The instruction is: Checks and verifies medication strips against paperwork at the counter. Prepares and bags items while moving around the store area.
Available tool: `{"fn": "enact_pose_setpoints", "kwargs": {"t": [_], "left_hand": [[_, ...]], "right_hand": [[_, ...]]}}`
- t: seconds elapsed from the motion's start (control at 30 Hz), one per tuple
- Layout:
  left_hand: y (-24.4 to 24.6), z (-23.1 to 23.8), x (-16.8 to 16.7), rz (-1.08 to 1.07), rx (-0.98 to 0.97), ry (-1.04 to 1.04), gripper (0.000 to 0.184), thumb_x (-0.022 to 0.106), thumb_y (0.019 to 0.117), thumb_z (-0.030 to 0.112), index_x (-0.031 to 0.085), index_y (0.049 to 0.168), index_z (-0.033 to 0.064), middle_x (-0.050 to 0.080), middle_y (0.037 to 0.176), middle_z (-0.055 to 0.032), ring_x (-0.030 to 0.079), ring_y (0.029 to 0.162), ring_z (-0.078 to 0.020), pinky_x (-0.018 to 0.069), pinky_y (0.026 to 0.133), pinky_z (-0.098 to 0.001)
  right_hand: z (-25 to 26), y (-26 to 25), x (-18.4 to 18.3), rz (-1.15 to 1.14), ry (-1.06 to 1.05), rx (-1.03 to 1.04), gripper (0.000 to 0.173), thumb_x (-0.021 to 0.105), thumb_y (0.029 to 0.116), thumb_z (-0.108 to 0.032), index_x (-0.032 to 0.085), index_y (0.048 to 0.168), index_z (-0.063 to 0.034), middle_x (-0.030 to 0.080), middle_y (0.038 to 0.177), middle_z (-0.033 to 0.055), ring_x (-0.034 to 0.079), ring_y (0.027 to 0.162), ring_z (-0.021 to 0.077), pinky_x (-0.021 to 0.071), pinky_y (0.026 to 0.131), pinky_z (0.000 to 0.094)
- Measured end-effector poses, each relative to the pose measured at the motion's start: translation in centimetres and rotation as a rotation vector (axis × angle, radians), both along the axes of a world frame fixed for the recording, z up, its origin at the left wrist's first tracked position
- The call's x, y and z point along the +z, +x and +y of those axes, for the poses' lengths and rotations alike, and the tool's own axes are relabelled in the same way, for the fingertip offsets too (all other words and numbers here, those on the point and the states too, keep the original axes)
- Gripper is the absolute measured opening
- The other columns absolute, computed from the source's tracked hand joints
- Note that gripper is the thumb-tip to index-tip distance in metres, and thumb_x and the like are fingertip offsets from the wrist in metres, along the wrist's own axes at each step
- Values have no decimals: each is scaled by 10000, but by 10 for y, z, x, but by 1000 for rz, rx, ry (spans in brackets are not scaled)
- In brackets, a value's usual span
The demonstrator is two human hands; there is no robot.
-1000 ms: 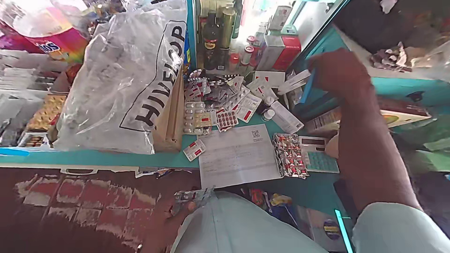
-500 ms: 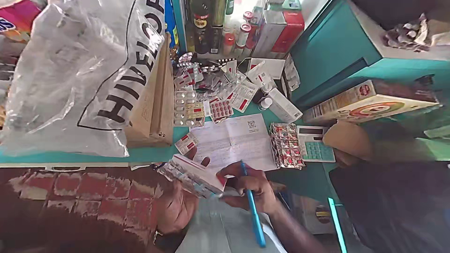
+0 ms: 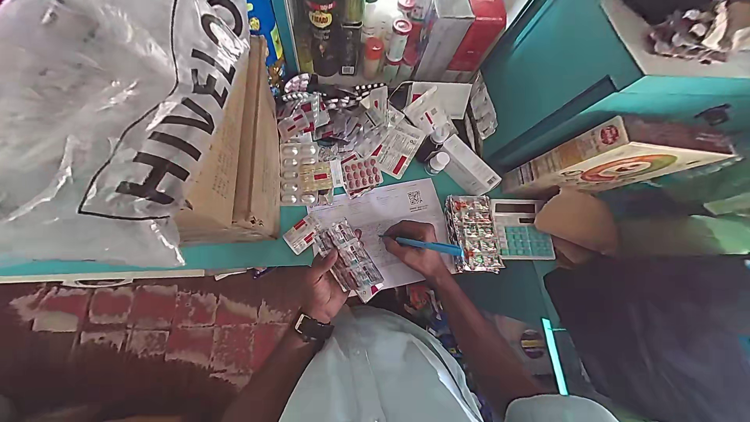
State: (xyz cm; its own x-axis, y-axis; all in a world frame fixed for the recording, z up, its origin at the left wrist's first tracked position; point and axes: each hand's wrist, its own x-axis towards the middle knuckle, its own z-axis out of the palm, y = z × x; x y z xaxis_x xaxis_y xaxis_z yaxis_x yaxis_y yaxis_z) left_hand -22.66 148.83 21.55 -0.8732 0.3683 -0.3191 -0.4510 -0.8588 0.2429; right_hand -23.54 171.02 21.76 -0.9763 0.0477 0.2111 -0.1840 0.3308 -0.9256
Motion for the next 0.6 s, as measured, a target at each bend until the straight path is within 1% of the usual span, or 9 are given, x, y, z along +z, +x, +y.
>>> {"fn": "enact_pose_setpoints", "kwargs": {"t": [0.07, 0.2, 0.37, 0.43, 0.5, 0.53, 0.57, 0.6], "left_hand": [[1, 0, -1, 1, 18, 11, 569, 743, 871, 201, 489, 1346, 17, 632, 1316, -277, 630, 1246, -409, 560, 994, -543], [2, 0, -2, 17, 32, -8, 572, 756, 866, 197, 496, 1340, 10, 633, 1315, -279, 633, 1241, -409, 564, 987, -544], [4, 0, -4, 20, 30, -33, 580, 769, 853, 208, 507, 1333, 16, 634, 1322, -271, 635, 1239, -403, 564, 989, -545], [4, 1, -3, 23, 35, -42, 568, 760, 856, 204, 505, 1328, 16, 637, 1317, -265, 642, 1232, -393, 565, 986, -539], [3, 1, -3, 28, 38, -41, 562, 758, 860, 199, 509, 1329, 13, 637, 1316, -266, 642, 1233, -389, 563, 990, -538], [3, 1, -4, 32, 37, -37, 565, 758, 860, 198, 510, 1332, 11, 636, 1317, -266, 638, 1237, -388, 559, 997, -535], [3, 1, -4, 35, 37, -33, 576, 767, 856, 197, 507, 1334, 8, 636, 1315, -267, 638, 1235, -390, 559, 997, -535], [3, 2, -3, 30, 36, -37, 592, 778, 847, 196, 502, 1336, 9, 639, 1308, -266, 641, 1229, -390, 562, 992, -532]], "right_hand": [[0, 3, -1, 24, 20, -13, 80, 698, 825, -98, 733, 821, -26, 705, 726, -16, 625, 636, -30, 528, 583, 153], [-2, 3, -1, 27, 90, -10, 105, 688, 836, -119, 732, 818, -26, 698, 718, -5, 617, 632, -28, 517, 578, 152], [-2, 2, -5, 71, 178, -5, 136, 687, 843, -151, 736, 805, -30, 699, 732, 30, 629, 651, 10, 524, 598, 183], [-5, 4, -5, 85, 231, -56, 138, 679, 840, -149, 736, 806, -29, 695, 731, 48, 636, 654, 40, 528, 600, 204], [-9, 4, -6, 91, 259, -115, 137, 671, 835, -152, 728, 796, -34, 677, 716, 46, 624, 636, 51, 516, 578, 210], [-9, 4, -6, 91, 236, -123, 132, 674, 832, -148, 725, 792, -33, 678, 713, 40, 624, 636, 46, 517, 581, 209], [-6, 4, -6, 92, 165, -123, 115, 681, 826, -125, 724, 792, -24, 686, 716, 29, 630, 640, 31, 524, 591, 199], [-2, 4, -4, 87, 37, -123, 70, 680, 825, -75, 716, 801, -19, 692, 729, 1, 634, 649, 5, 537, 600, 178]]}}
